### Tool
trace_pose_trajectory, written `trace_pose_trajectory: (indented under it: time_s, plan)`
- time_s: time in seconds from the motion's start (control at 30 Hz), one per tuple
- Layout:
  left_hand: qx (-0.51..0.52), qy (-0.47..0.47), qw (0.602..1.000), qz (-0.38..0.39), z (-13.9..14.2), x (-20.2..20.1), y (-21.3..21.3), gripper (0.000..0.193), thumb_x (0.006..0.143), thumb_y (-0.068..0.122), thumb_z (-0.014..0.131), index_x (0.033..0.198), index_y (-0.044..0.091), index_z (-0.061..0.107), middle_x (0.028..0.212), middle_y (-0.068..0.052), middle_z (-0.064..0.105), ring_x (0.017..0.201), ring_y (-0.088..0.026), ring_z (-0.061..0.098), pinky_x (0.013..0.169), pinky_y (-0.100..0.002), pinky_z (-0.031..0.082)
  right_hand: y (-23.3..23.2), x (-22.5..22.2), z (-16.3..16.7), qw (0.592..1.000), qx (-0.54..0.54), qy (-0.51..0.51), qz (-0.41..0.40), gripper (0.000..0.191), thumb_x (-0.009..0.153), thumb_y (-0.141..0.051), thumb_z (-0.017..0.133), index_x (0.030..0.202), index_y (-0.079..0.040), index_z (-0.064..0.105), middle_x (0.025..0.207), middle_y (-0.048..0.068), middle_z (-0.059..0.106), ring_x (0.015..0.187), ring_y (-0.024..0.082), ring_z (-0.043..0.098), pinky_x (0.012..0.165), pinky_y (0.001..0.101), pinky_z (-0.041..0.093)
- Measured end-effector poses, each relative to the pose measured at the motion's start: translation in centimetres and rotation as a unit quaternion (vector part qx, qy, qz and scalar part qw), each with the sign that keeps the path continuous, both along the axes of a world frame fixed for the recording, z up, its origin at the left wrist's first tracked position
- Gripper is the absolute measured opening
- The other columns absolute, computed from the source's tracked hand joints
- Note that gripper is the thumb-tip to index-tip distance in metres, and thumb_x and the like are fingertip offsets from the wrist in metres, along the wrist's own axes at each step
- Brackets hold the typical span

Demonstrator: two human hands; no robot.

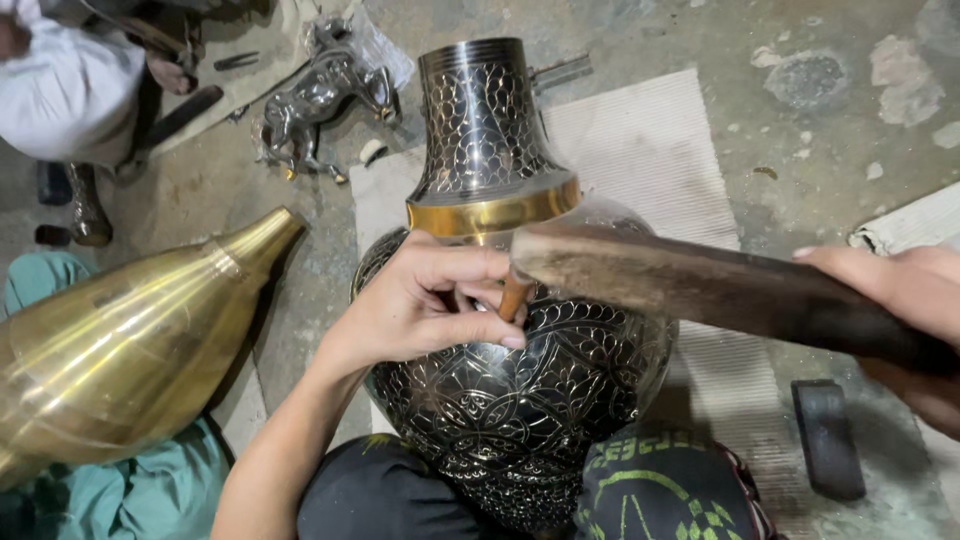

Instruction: The person sits on the floor with a large engraved metal vase held between their legs, positioning a small chisel against the vase surface with one hand and repeatedly striking it with a wooden mallet held in the other hand to carve the decorative pattern into the metal.

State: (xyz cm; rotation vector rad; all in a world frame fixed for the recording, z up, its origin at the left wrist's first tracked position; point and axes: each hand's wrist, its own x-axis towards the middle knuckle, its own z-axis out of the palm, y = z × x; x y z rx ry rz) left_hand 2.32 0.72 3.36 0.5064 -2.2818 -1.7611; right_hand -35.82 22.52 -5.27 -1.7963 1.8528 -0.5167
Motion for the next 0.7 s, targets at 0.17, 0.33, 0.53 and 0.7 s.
trace_pose_trajectory:
  time_s: [0.17, 0.33, 0.53, 0.7]
  plan:
    - [-0.011, -0.002, 0.999, 0.037, -0.2, -0.6, 0.6, 0.040, 0.092, 0.011, 0.084, 0.127, 0.005, 0.065, 0.089, 0.002, 0.076, 0.076, 0.000, 0.067, 0.064, -0.017, 0.049, 0.3, 1.0, 0.1, 0.995, -0.089, -0.033, -0.018, 0.075, 0.066, 0.002, 0.075, 0.139, -0.008, 0.058, 0.094, 0.012, 0.067, 0.081, 0.024, 0.065, 0.072, 0.0348, 0.051]
    - [0.070, 0.009, 0.997, 0.018, -0.1, -0.7, 0.4, 0.044, 0.095, 0.004, 0.080, 0.136, 0.001, 0.064, 0.098, 0.000, 0.075, 0.087, -0.003, 0.068, 0.076, -0.020, 0.054, 1.2, 1.8, -0.6, 0.990, 0.131, 0.019, -0.055, 0.077, 0.073, -0.001, 0.081, 0.145, -0.021, 0.061, 0.084, 0.003, 0.065, 0.073, 0.017, 0.065, 0.066, 0.0329, 0.055]
    - [0.072, -0.005, 0.997, 0.024, 0.4, -0.7, 0.4, 0.043, 0.094, 0.002, 0.080, 0.134, 0.001, 0.065, 0.099, -0.002, 0.077, 0.089, -0.003, 0.070, 0.077, -0.020, 0.056, 1.3, -0.7, -3.0, 0.998, 0.043, 0.038, -0.031, 0.079, 0.072, -0.003, 0.078, 0.147, -0.021, 0.062, 0.086, 0.002, 0.065, 0.075, 0.016, 0.065, 0.067, 0.0306, 0.055]
    - [0.005, -0.055, 0.998, 0.017, 0.8, -1.0, 0.3, 0.034, 0.087, 0.007, 0.084, 0.119, 0.004, 0.072, 0.089, -0.001, 0.080, 0.077, -0.001, 0.069, 0.062, -0.017, 0.050, 1.1, -1.6, -4.6, 0.997, 0.059, -0.014, -0.049, 0.073, 0.072, -0.004, 0.077, 0.143, -0.019, 0.064, 0.085, 0.002, 0.067, 0.075, 0.016, 0.066, 0.069, 0.0302, 0.054]
